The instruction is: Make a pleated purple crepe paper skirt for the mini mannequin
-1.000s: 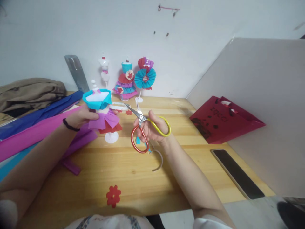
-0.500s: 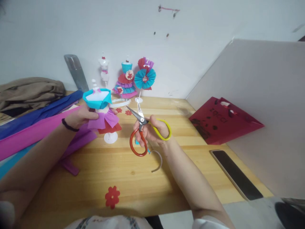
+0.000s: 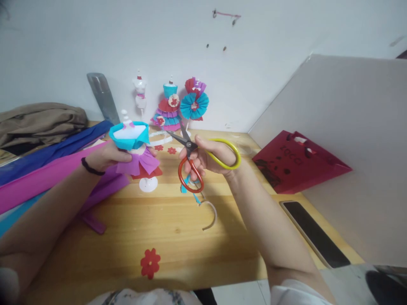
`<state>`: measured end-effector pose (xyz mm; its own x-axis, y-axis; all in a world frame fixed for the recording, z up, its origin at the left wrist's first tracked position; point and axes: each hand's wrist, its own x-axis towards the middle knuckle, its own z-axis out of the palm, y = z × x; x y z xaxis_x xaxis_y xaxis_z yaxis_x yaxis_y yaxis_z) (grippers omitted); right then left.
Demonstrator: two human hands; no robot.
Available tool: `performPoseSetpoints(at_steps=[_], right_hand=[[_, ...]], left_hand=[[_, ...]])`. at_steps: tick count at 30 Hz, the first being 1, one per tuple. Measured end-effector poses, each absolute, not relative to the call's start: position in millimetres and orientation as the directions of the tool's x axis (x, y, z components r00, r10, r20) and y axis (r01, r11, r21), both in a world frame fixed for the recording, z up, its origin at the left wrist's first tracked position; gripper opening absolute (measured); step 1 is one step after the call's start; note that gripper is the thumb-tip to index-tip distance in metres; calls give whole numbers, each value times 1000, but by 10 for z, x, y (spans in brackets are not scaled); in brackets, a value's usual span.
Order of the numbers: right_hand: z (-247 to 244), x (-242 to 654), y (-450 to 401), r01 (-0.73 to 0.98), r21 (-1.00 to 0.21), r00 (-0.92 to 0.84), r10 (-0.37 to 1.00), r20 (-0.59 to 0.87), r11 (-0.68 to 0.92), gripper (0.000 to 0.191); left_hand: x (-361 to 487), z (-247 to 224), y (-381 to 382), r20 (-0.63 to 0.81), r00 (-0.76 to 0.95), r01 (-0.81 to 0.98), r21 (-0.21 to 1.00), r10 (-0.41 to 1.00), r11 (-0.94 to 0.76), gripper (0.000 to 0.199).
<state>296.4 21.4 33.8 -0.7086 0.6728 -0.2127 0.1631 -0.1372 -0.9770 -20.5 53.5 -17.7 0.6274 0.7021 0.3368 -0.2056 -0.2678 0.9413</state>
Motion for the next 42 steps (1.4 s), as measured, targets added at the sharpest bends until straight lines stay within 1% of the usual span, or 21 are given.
performPoseSetpoints(at_steps=[3,7,9,11,14,18,21,24,27,30,34,38,41,42], right_hand=[[344,3004,216,172,-977,-707,674,-212,-127,64],[242,2970,177,122,-987,-716,679,-160,-104,55],[148,2932,138,117,-988,-727,668,-157,-106,53],[45,2897,91,131,-985,-742,648,-173,-113,53],[-94,2865,25,149,-981,-781,594,-192,-121,56],[-236,2839,-27,126,-982,-841,509,-181,-141,57],[-355,2807,-43,23,-985,-852,512,-108,-169,57],[-486,2780,-55,-130,-975,-819,573,2,-182,58],[-582,2789,-81,-192,-966,-770,637,37,-176,57],[-627,2849,-130,-193,-965,-730,683,20,-179,57],[-624,2962,-212,-206,-955,-703,711,-7,-213,57],[-516,3069,-285,-74,-982,-688,722,-74,-171,63],[-399,3172,-327,-8,-994,-722,688,-69,-108,53],[-365,3205,-338,6,-996,-746,663,-66,-93,53]], left_hand=[[-218,-183,545,310,640,-194,951,703,-242,56],[-196,-147,500,308,621,-200,951,721,-235,49],[-178,-122,476,308,609,-179,951,731,-251,47],[-160,-109,466,322,596,-170,946,736,-276,48],[-143,-119,473,348,550,-204,938,759,-282,49],[-142,-138,484,318,569,-205,948,758,-244,48],[-148,-131,479,315,598,-198,949,737,-245,46],[-146,-128,475,338,570,-213,941,749,-263,48],[-138,-145,486,362,529,-233,931,768,-279,48],[-134,-176,512,365,534,-245,930,763,-274,45],[-143,-198,528,335,562,-248,940,756,-233,45],[-149,-177,496,315,546,-246,946,777,-211,55],[-147,-167,482,317,532,-243,946,786,-217,58],[-146,-169,484,318,533,-240,945,784,-220,58]])
